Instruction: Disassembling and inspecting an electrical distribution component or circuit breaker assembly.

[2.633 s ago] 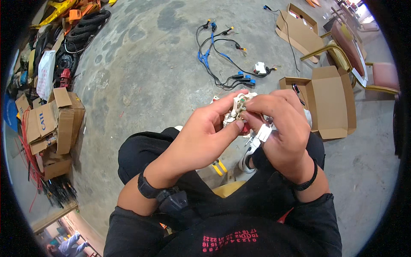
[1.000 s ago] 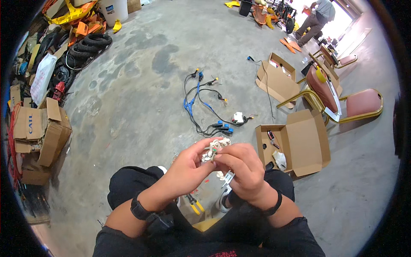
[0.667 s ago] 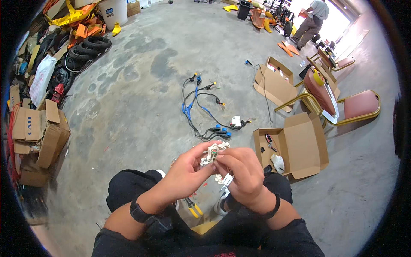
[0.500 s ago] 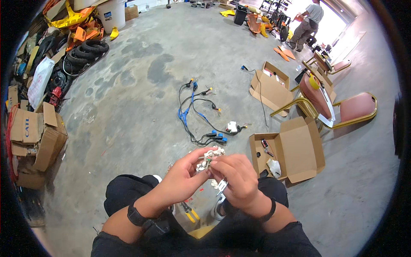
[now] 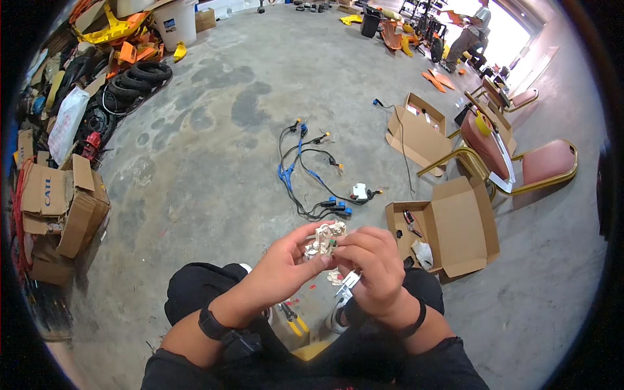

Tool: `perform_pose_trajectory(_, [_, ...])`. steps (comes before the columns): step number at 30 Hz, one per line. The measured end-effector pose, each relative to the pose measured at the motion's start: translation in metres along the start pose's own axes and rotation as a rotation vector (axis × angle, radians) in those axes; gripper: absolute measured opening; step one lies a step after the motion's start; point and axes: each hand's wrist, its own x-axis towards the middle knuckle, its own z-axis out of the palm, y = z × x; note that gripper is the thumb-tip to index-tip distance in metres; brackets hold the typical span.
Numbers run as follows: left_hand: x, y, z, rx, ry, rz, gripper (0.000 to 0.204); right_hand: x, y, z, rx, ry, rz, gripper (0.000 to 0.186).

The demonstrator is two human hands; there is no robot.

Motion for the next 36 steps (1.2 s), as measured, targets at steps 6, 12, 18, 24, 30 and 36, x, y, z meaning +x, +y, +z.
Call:
perform_pose_trajectory(6, [0.005, -0.006, -0.003, -0.027, 0.049, 0.003, 0.049, -0.002, 0.007, -0.001, 0.072, 0.096, 0.111, 0.030])
perform_pose_trajectory(12, [0.007, -0.005, -0.003, -0.057, 0.116, -0.046, 0.046, 0.001, 0.010, 0.002, 0.128, 0.105, 0.200, 0.028])
perform_pose_trajectory(18, [0.008, -0.004, -0.004, -0.121, 0.122, -0.004, 0.046, 0.002, 0.011, 0.000, 0.171, 0.095, 0.198, 0.026])
perform_pose_trajectory(24, [0.005, -0.001, -0.002, -0.147, 0.185, 0.004, 0.047, 0.000, 0.007, 0.002, 0.158, 0.083, 0.178, 0.029])
perform_pose_trajectory(30, [0.005, -0.001, -0.003, -0.162, 0.208, 0.047, 0.047, -0.001, 0.002, 0.001, 0.179, 0.080, 0.178, 0.028])
perform_pose_trajectory(36, [0.005, -0.002, -0.005, -0.231, 0.231, 0.037, 0.045, 0.001, 0.004, 0.004, 0.170, 0.085, 0.221, 0.026])
